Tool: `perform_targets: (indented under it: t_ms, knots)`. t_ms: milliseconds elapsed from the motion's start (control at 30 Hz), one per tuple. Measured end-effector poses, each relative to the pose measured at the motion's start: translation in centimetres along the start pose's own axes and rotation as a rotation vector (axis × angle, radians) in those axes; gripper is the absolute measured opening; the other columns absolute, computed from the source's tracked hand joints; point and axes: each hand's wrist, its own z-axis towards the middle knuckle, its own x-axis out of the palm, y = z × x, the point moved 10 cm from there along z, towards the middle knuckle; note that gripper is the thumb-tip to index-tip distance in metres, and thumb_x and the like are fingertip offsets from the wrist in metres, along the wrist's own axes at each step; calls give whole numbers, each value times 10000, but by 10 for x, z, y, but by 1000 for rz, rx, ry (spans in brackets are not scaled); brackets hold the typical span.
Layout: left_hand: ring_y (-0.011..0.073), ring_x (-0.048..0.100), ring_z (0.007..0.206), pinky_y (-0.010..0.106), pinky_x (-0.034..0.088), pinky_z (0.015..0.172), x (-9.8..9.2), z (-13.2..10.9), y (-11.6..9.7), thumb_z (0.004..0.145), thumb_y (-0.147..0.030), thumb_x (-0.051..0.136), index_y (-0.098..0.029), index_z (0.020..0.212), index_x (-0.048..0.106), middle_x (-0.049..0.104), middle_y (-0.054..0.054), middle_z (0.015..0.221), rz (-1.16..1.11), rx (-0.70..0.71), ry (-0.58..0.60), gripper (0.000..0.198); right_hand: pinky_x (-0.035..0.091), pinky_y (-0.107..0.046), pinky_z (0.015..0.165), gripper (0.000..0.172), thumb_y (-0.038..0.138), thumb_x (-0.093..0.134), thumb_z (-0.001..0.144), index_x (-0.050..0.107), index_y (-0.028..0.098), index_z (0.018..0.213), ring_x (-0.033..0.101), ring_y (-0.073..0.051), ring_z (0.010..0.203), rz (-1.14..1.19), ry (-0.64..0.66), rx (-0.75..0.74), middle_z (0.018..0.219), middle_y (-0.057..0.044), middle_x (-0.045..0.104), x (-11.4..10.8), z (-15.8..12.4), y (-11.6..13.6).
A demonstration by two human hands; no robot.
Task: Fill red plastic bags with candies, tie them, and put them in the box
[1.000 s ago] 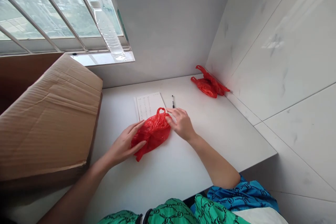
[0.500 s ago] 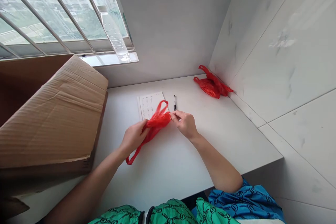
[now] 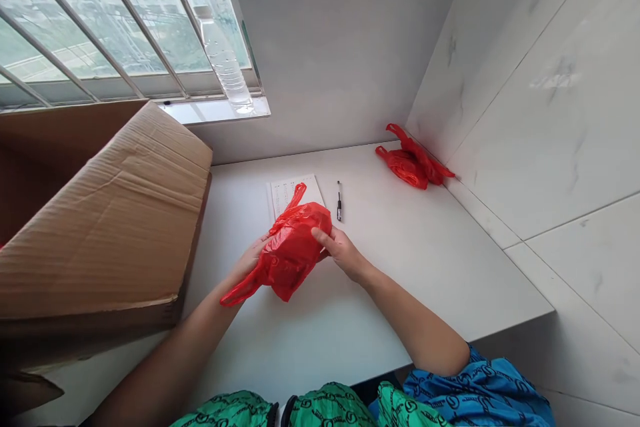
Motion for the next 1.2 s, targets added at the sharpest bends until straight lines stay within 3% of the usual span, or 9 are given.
perform_targets:
  t_ms: [167,300,433,633,733,800,967,1067,1200]
  knots:
    - [178,607,676,299,507,620,7,0,18,791,-408,697,-143,942,664,682,53,803,-169,-145,36,307,557,-404,914,391,496,747,781,701,201,1033,685,-250,1021,8,-102,-55,1070,-63,744,-10,-2,8]
    - [185,611,660,334,534,627,4,5,35,809,-423,672,-147,864,668,679,56,756,-220,-203,20,281,567,-417,897,363,508,743,779,735,201,971,699,-258,988,9,-125,-80,1020,-58,762,-12,-2,9]
    - [251,666,769,419,567,698,9,4,42,829,-464,632,-152,981,675,719,85,875,-278,-241,63,349,578,-397,869,332,501,736,789,749,198,925,708,-254,963,20,-139,-79,996,-54,768,-12,-3,9]
    - [311,689,928,463,580,794,14,-7,27,808,-519,650,-168,1125,674,709,145,1091,-240,-147,106,473,586,-383,818,325,502,721,805,752,192,896,714,-248,902,29,-166,-78,910,-50,768,-16,-4,8]
    - [337,672,1019,480,571,856,11,-7,18,765,-501,708,-193,1208,650,677,144,1195,-199,-29,127,542,582,-397,842,350,519,711,809,747,192,929,713,-258,925,21,-168,-63,942,-57,766,-18,-2,6]
    - [332,661,1059,476,564,885,10,-6,19,793,-495,684,-202,1229,641,672,125,1218,-227,-29,148,527,570,-403,885,364,523,710,810,742,198,971,706,-261,974,30,-166,-57,996,-58,763,-18,-1,5]
    - [307,654,1078,468,535,934,18,1,32,932,-490,502,-167,1244,613,687,110,1190,-377,-167,203,463,543,-421,951,429,515,689,834,694,219,1145,675,-263,1076,85,-36,-3,1160,-68,722,-3,0,2]
    - [326,647,1069,445,543,897,14,6,35,908,-462,560,-156,1271,585,678,132,1194,-325,-124,158,476,554,-441,918,499,495,712,820,639,235,1240,667,-278,1087,89,82,64,1219,-82,695,11,-1,-2]
    - [318,673,944,408,555,790,5,9,48,812,-404,708,-144,1223,610,695,152,1103,-321,-151,85,496,511,-429,992,456,397,817,739,682,217,1136,645,-273,1129,103,63,72,1174,-74,716,9,0,-6]
